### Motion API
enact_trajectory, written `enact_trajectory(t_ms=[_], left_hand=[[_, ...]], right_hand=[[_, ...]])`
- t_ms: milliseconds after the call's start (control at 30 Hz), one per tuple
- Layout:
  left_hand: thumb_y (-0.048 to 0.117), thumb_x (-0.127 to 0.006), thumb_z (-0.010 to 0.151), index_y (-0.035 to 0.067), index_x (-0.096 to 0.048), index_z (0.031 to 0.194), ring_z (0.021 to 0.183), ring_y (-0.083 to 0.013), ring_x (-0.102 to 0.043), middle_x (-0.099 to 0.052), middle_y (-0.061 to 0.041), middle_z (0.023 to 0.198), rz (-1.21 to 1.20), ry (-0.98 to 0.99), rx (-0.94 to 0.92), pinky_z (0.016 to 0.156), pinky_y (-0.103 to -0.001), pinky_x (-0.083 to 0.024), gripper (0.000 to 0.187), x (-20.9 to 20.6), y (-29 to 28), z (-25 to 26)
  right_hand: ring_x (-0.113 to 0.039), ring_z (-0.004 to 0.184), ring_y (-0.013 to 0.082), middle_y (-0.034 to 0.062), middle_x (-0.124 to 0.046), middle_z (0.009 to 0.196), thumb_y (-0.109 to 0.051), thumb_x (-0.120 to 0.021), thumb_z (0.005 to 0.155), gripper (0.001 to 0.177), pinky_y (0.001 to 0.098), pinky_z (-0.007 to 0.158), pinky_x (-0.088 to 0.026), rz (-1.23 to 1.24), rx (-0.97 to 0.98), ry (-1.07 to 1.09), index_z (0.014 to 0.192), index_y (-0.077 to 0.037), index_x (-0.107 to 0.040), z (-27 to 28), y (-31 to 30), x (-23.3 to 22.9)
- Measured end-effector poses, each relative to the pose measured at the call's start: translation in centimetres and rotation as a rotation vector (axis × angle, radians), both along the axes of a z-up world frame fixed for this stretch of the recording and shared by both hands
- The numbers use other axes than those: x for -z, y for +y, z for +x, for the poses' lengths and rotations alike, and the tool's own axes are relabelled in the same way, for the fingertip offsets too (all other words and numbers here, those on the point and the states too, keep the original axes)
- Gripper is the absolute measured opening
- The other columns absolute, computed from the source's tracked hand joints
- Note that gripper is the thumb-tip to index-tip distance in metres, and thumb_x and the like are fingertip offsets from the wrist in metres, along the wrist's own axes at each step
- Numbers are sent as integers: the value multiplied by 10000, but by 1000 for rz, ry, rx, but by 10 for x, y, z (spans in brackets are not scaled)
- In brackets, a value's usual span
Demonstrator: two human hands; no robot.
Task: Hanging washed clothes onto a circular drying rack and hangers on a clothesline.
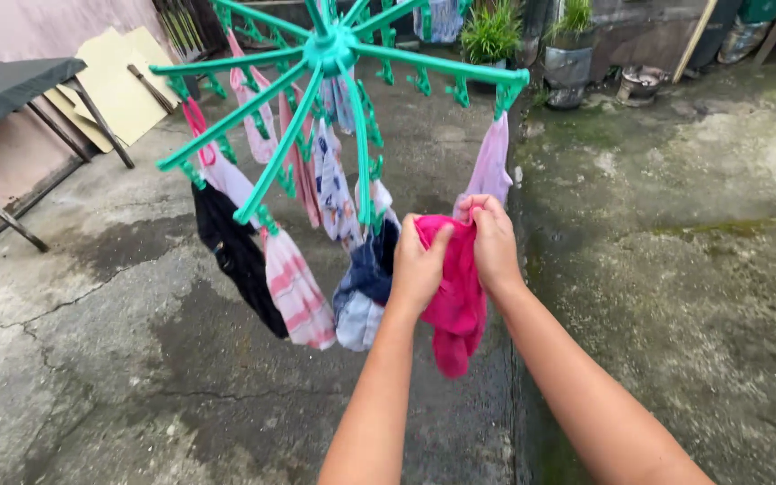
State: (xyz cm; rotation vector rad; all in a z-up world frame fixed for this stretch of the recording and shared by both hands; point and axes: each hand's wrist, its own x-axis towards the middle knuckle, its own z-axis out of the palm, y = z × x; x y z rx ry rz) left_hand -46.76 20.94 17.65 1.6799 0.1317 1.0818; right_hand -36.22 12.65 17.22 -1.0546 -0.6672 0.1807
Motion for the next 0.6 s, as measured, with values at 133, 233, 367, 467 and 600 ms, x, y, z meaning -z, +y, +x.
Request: enact_trajectory(t_ms=[133,233,367,467,600], left_hand=[[391,-678,982,36,-577,1069,936,-307,-742,-724,-177,970,-116,189,-252,817,-403,-549,379,-10,51,91],[338,-662,1027,40,-551,1107,969,-358,-693,-710,-198,1033,-132,68,-544,837,-435,-519,328,-8,97,157],[283,-632,1000,38,-543,1166,983,-348,-678,-691,-172,1070,-156,-83,-576,859,-443,-511,309,11,143,209],[293,-645,994,28,-569,1124,981,-320,-694,-699,-166,1073,-239,-137,-504,884,-427,-530,304,2,170,215],[317,-728,949,-5,-651,1042,931,-299,-689,-730,-199,1023,-255,-155,-578,888,-430,-526,345,7,207,226]], right_hand=[[-607,1009,144,49,-667,1023,-88,-444,952,222,280,953,-476,-46,120,-249,1014,-10,-642,75,72,-18],[-673,1059,207,112,-733,1086,-95,-444,932,315,314,980,-520,-350,165,-397,1092,-7,-702,127,130,-29],[-379,1444,330,243,-462,1506,-131,-602,942,539,395,1185,-317,-474,207,-725,1450,-6,-472,205,205,-34],[-225,1539,342,256,-258,1629,-183,-649,1028,684,410,1234,-223,-303,14,-635,1552,14,-256,235,256,-40],[-304,1504,306,234,-302,1621,-232,-671,1062,726,408,1208,-317,-111,-127,-543,1589,17,-238,209,282,-91]])
